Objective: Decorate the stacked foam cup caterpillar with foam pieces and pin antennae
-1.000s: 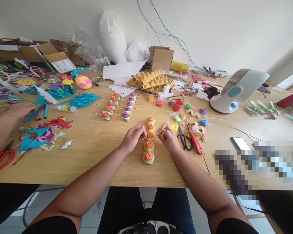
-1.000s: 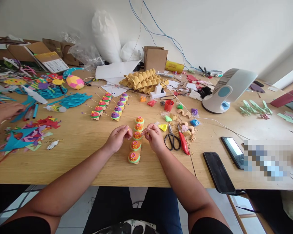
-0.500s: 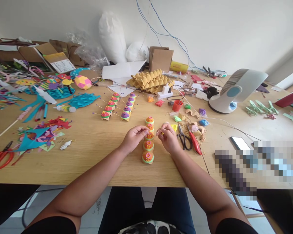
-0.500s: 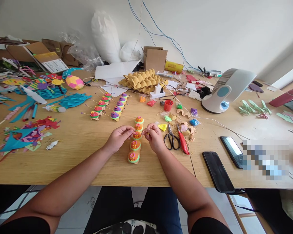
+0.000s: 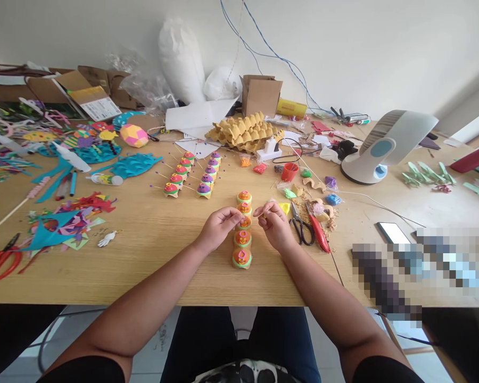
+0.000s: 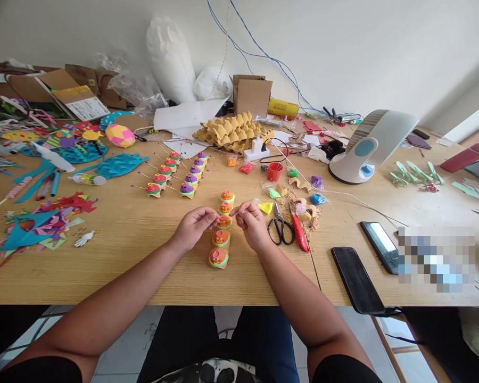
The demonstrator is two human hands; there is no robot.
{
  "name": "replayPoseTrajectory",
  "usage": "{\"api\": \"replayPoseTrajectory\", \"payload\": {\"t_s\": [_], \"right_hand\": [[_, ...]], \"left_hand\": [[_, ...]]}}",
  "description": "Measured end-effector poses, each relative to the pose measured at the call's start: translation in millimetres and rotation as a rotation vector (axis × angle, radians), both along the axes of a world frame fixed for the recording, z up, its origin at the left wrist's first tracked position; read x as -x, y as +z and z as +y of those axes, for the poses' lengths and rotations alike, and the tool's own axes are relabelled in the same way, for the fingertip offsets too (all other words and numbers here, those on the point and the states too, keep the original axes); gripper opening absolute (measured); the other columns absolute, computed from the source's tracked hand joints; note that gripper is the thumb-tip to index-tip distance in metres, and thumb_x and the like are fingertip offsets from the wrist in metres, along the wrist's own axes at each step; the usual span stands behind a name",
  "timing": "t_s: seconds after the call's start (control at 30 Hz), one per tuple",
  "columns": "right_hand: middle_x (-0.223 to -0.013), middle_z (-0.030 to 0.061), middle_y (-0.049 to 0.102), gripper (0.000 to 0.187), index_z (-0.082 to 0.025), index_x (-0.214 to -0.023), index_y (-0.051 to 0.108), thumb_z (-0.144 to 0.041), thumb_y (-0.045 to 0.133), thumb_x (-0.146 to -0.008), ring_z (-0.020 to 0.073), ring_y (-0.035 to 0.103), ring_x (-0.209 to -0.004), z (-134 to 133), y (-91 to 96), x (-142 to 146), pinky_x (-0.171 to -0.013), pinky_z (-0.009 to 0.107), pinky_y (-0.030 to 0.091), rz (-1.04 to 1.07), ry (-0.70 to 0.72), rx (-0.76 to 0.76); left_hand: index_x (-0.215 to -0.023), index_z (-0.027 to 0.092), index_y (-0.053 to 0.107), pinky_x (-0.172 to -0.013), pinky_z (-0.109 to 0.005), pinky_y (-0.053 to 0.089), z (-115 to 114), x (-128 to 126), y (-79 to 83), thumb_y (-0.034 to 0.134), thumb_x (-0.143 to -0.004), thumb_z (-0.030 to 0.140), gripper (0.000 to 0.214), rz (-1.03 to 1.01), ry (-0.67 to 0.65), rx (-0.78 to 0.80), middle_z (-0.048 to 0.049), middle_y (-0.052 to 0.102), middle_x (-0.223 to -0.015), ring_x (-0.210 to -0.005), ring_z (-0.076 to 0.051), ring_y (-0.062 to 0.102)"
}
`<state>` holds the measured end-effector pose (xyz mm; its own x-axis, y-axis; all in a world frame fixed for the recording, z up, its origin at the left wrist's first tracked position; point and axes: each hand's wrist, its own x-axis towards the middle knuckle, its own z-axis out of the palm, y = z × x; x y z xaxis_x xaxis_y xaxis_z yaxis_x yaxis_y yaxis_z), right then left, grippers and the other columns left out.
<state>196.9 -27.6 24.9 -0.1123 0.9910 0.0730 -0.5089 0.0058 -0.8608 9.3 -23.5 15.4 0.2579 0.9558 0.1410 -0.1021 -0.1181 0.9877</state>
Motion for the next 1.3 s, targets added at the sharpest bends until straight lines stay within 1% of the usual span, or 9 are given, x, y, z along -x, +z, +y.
{"api": "replayPoseTrajectory", "payload": {"t_s": [0.07, 0.2, 0.47, 0.57, 0.67, 0.77, 0.93, 1.13, 1.3], "right_hand": [[-0.074, 0.001, 0.069, 0.016, -0.023, -0.079, 0.049, -0.027, 0.065, -0.078, 0.01, 0.036, -0.054, 0.1, 0.5, -0.1, -0.053, 0.025, 0.023, -0.019, -0.002, 0.006], [-0.071, 0.0007, 0.068, 0.018, -0.023, -0.081, 0.049, -0.03, 0.066, -0.078, 0.0103, 0.034, -0.053, 0.5, 0.0, 0.2, -0.052, 0.025, 0.023, -0.031, 0.001, 0.016], [-0.074, -0.0002, 0.068, 0.021, -0.024, -0.083, 0.052, -0.031, 0.07, -0.076, 0.0099, 0.034, -0.053, 1.1, -2.4, 0.9, -0.052, 0.025, 0.024, -0.043, -0.003, 0.006], [-0.077, 0.0003, 0.069, 0.021, -0.024, -0.083, 0.052, -0.031, 0.07, -0.076, 0.0097, 0.034, -0.054, 1.5, -3.4, -0.9, -0.052, 0.025, 0.025, -0.048, 0.004, -0.012], [-0.069, -0.0017, 0.064, 0.019, -0.023, -0.083, 0.054, -0.031, 0.07, -0.078, 0.0094, 0.033, -0.052, 1.4, -4.9, -3.1, -0.051, 0.024, 0.025, -0.069, 0.012, -0.04], [-0.066, -0.0026, 0.059, 0.017, -0.023, -0.082, 0.06, -0.033, 0.074, -0.078, 0.0102, 0.04, -0.056, -0.6, -4.8, -2.8, -0.053, 0.024, 0.031, -0.156, -0.014, -0.065], [-0.077, 0.0007, 0.064, 0.022, -0.022, -0.08, 0.067, -0.041, 0.078, -0.077, 0.0143, 0.055, -0.072, -7.2, 0.0, 2.9, -0.068, 0.028, 0.046, -0.329, -0.025, -0.138], [-0.077, 0.0009, 0.065, 0.024, -0.022, -0.079, 0.067, -0.044, 0.077, -0.079, 0.0148, 0.056, -0.072, -10.1, 0.8, 4.0, -0.066, 0.028, 0.045, -0.423, -0.006, -0.163], [-0.076, 0.0008, 0.065, 0.028, -0.021, -0.081, 0.067, -0.048, 0.075, -0.08, 0.0142, 0.055, -0.07, -9.1, -2.0, 3.3, -0.066, 0.028, 0.044, -0.426, -0.002, -0.152]], "left_hand": [[-0.083, 0.016, 0.069, -0.066, -0.024, 0.045, -0.6, -0.2, 0.8, 0.065, -0.089, 0.048, 0.033, -0.008, -0.008, -0.009, -0.0024, 0.068, -0.078, -0.067, -0.011, 0.055], [-0.087, 0.017, 0.069, -0.065, -0.024, 0.045, -1.2, -1.3, 1.2, 0.069, -0.086, 0.046, 0.029, 0.003, -0.006, 0.026, -0.0006, 0.066, -0.076, -0.067, -0.011, 0.055], [-0.104, 0.017, 0.073, -0.067, -0.025, 0.047, -0.2, -0.7, 2.5, 0.071, -0.083, 0.041, 0.032, -0.054, 0.0, 0.088, -0.0052, 0.074, -0.09, -0.073, -0.013, 0.061], [-0.103, 0.017, 0.073, -0.066, -0.025, 0.048, 0.7, -1.5, 2.7, 0.074, -0.081, 0.042, 0.033, -0.065, 0.026, 0.103, -0.0058, 0.075, -0.089, -0.075, -0.014, 0.064], [-0.099, 0.017, 0.074, -0.067, -0.025, 0.049, 0.7, -2.6, 2.3, 0.078, -0.077, 0.041, 0.033, -0.07, 0.049, 0.1, -0.0058, 0.076, -0.09, -0.076, -0.015, 0.065], [-0.097, 0.017, 0.076, -0.07, -0.027, 0.051, 0.1, -2.4, 2.0, 0.08, -0.075, 0.041, 0.032, -0.063, 0.051, 0.102, -0.0062, 0.077, -0.093, -0.078, -0.016, 0.066], [-0.092, 0.017, 0.078, -0.07, -0.028, 0.05, 0.1, 0.3, 2.2, 0.079, -0.076, 0.044, 0.031, -0.01, 0.039, 0.058, -0.0054, 0.076, -0.086, -0.075, -0.016, 0.064], [-0.093, 0.017, 0.077, -0.065, -0.026, 0.047, -0.8, 0.9, 2.0, 0.069, -0.086, 0.048, 0.033, 0.006, 0.037, 0.007, -0.0036, 0.072, -0.078, -0.068, -0.013, 0.057], [-0.093, 0.018, 0.073, -0.068, -0.025, 0.049, -1.6, -1.3, 2.3, 0.074, -0.082, 0.044, 0.029, -0.031, 0.017, 0.054, -0.0033, 0.072, -0.083, -0.071, -0.013, 0.059]]}}
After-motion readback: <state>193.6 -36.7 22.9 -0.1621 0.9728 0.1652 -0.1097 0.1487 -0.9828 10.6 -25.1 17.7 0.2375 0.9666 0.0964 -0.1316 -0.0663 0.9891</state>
